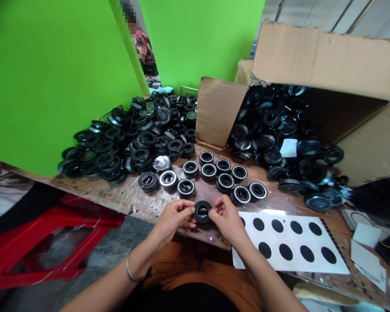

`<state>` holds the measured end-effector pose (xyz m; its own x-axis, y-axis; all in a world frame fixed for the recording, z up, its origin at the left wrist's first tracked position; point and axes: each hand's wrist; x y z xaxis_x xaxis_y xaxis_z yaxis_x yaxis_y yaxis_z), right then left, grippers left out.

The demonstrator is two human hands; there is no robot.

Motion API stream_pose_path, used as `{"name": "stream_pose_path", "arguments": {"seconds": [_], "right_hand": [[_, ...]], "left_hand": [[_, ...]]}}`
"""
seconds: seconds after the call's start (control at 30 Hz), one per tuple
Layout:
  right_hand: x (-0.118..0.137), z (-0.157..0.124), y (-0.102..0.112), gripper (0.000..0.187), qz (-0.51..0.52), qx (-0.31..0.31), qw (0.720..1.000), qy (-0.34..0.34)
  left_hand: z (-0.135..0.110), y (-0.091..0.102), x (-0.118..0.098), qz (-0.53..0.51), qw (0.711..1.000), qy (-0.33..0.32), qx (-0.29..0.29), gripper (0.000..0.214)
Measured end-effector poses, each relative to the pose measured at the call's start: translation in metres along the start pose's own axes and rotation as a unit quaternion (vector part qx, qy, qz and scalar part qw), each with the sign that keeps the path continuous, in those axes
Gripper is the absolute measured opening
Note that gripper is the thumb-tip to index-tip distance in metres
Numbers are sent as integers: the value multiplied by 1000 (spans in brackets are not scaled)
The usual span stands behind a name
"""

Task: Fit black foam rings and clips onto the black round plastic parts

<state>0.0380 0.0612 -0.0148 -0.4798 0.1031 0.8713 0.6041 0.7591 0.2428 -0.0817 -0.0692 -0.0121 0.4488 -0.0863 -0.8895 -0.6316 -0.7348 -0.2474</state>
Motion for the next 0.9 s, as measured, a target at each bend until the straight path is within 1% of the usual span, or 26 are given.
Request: {"name": "stream_pose_path", "arguments": {"seconds": [0.1,0.17,0.23,0.3,0.47,0.53,0.6,0.7,0.77,0.83,0.9], "right_hand": [[2,4,4,24,50,99,991,-79],[4,8,5,24,58,130,984,-110],[8,14,4,26,56,139,981,-124],[12,22,0,31,25,147,980,-130],[20,36,-9,46,-92,155,980,-85],[20,36,-8,47,-103,154,978,-93],[18,32,-2,46,-76,175,975,-114],[12,23,11,44,27,266,955,-125],[8,17,18,50,83,307,941,-118],[6,13,21,54,99,306,940,-114],[7,12,20,54,90,296,944,-113]], "left_hand": [[2,1,-3,6,999,10,30,20],[4,1,-4,14,998,23,56,22],[7,0,-4,22,997,34,71,21],[11,-2,-4,27,997,34,71,21],[15,-6,-3,56,996,4,69,27],[14,-4,-4,53,995,5,82,33],[10,-1,-5,38,994,11,101,44],[3,2,-3,20,993,9,114,58],[0,3,0,11,994,5,105,60],[-1,3,3,3,995,3,97,60],[-1,1,5,-5,995,2,98,60]]}}
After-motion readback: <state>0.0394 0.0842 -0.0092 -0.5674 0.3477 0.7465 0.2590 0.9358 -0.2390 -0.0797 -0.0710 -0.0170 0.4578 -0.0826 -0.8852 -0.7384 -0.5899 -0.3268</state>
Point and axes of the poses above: each hand's wrist, its own z-axis towards the middle knuckle, its own y-axis out of the back of the hand, x = y × z, and after that the axes turned 11 degrees about -y, right-handed
